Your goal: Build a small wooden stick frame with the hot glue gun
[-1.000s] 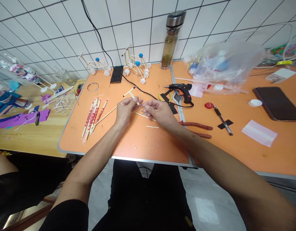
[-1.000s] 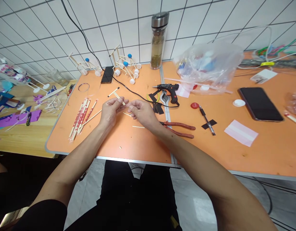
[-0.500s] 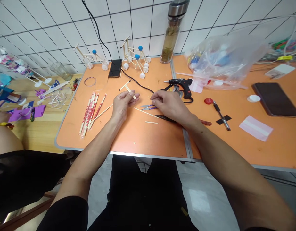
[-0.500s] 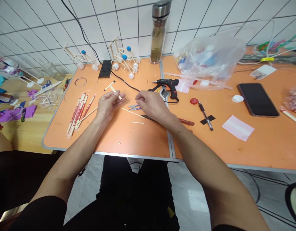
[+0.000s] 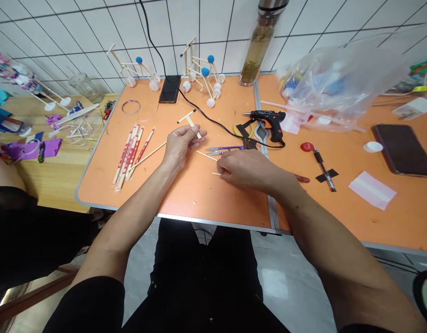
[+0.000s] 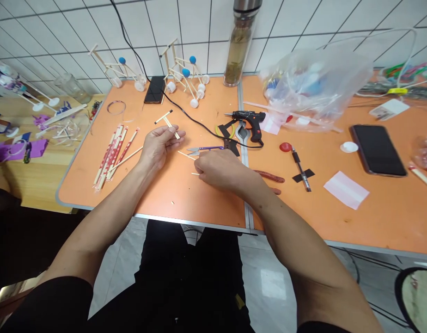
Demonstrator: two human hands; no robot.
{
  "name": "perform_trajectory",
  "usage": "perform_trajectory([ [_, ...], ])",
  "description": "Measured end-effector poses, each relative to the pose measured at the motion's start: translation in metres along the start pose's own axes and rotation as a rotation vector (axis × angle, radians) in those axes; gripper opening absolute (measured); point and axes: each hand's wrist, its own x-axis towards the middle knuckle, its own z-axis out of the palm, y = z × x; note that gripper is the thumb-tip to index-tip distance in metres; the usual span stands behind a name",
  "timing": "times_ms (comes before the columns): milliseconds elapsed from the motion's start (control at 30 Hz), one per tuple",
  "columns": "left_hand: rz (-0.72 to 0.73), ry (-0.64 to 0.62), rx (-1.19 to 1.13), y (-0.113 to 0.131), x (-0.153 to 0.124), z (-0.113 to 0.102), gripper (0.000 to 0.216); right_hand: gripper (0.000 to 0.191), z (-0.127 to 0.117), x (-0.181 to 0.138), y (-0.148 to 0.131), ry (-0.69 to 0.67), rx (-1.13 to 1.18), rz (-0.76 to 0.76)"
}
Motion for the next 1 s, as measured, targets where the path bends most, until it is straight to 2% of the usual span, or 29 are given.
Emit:
perform_trajectory([
  [167, -0.013, -0.001, 0.009, 0.001, -0.002, 0.001, 0.023, 0.029, 0.001, 0.005, -0.011, -0.030, -0.092, -0.047],
  [367, -0.029, 0.000, -0.015, 0.004, -0.005, 0.003, 0.018, 0.027, 0.008, 0.012, -0.012, 0.088, -0.085, -0.088],
  [500, -0.044, 0.004, -0.019, 0.005, -0.007, 0.004, 0.022, 0.028, 0.007, 0.012, -0.012, 0.133, -0.016, -0.028],
  [600, -0.050, 0.007, -0.037, 0.005, -0.007, 0.005, 0.022, 0.027, 0.010, 0.013, -0.009, 0.201, 0.156, -0.014],
  [733, -0.060, 0.002, -0.048, 0.005, -0.007, 0.005, 0.027, 0.020, 0.019, 0.020, -0.001, 0.390, 0.527, -0.020],
  [867, -0.060, -0.011, -0.040, 0.004, -0.006, 0.004, 0.032, 0.017, 0.024, 0.029, 0.005, 0.500, 0.797, 0.102],
  [1000, -0.061, -0.021, -0.033, 0.005, -0.009, 0.005, 0.032, 0.021, 0.024, 0.035, 0.010, 0.517, 0.981, 0.254],
])
